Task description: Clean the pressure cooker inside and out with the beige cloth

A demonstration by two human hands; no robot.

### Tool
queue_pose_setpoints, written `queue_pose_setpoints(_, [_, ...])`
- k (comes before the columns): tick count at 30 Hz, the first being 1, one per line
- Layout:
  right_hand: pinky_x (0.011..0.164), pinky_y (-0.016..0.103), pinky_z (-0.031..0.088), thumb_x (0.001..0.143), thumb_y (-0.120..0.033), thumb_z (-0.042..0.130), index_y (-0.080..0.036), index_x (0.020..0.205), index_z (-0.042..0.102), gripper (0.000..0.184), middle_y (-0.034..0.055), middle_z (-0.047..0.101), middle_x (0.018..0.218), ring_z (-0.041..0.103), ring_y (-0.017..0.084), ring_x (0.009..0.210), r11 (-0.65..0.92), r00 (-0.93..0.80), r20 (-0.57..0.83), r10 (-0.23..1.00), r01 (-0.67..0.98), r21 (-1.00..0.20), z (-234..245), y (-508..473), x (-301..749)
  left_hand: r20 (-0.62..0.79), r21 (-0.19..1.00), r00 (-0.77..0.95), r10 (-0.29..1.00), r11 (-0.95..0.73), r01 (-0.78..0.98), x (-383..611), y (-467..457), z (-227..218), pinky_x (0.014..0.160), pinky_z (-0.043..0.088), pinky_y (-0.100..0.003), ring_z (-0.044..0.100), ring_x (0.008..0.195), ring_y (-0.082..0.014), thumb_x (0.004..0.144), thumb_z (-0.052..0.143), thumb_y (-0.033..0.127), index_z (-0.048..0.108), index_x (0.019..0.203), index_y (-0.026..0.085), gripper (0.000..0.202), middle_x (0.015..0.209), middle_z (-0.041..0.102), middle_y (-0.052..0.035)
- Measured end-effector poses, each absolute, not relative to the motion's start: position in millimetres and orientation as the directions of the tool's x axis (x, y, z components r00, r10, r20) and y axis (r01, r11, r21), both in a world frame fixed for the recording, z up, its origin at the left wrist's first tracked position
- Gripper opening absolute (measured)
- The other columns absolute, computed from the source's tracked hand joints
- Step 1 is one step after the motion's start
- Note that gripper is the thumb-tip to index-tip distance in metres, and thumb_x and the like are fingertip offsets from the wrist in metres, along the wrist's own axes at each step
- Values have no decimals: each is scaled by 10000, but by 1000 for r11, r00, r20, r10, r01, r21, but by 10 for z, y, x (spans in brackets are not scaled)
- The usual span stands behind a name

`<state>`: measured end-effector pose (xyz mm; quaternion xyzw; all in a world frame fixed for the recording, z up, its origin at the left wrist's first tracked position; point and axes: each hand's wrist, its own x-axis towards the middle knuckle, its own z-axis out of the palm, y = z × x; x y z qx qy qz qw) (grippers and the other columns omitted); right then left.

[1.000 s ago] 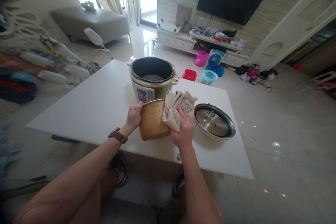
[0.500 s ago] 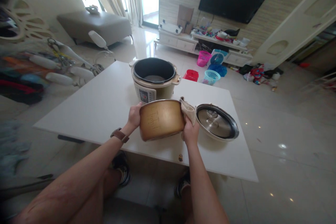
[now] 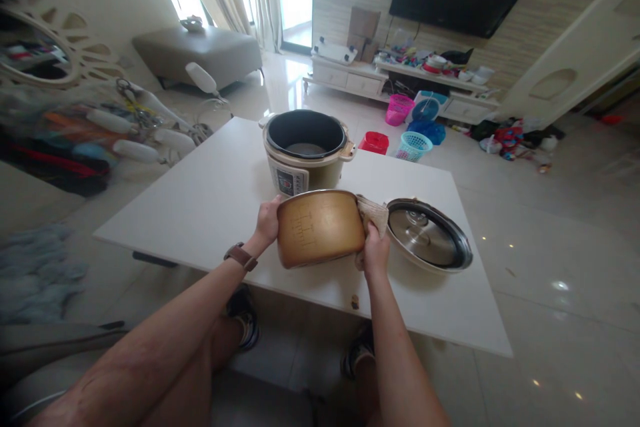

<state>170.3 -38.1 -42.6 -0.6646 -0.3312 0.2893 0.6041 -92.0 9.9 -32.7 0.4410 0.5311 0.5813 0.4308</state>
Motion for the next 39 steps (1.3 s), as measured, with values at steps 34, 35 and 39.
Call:
queue_pose_setpoints(34, [1112,537,522,804,-544,656,-183,1062,831,476,94,822,1078,718,341,1167,-25,572,73,817,162,-986,-283,-402,1733,113,993,-15,993,-112,35,-996,146,-260,551,112,-294,178,571,-100,790,691,728,297,491,230,702,558,225,34])
queue_pose_setpoints(35, [1114,540,521,804,-544,656,-182,1060,830,477,95,821,1076,718,342,1168,-27,570,71,819,162,-986,-283,-401,1732,108,993,-9,994,-108,53,-989,145,-252,551,100,-296,172,564,-94,783,696,739,289,486,230,716,555,217,35])
queue_pose_setpoints(39, [1103,536,527,814,-543,643,-172,1059,825,479,108,818,1090,716,346,1170,-31,566,68,822,165,-986,-290,-396,1747,105,992,-45,993,-102,68,-947,131,-254,535,90,-297,169,542,-81,771,723,755,285,474,225,749,538,211,38])
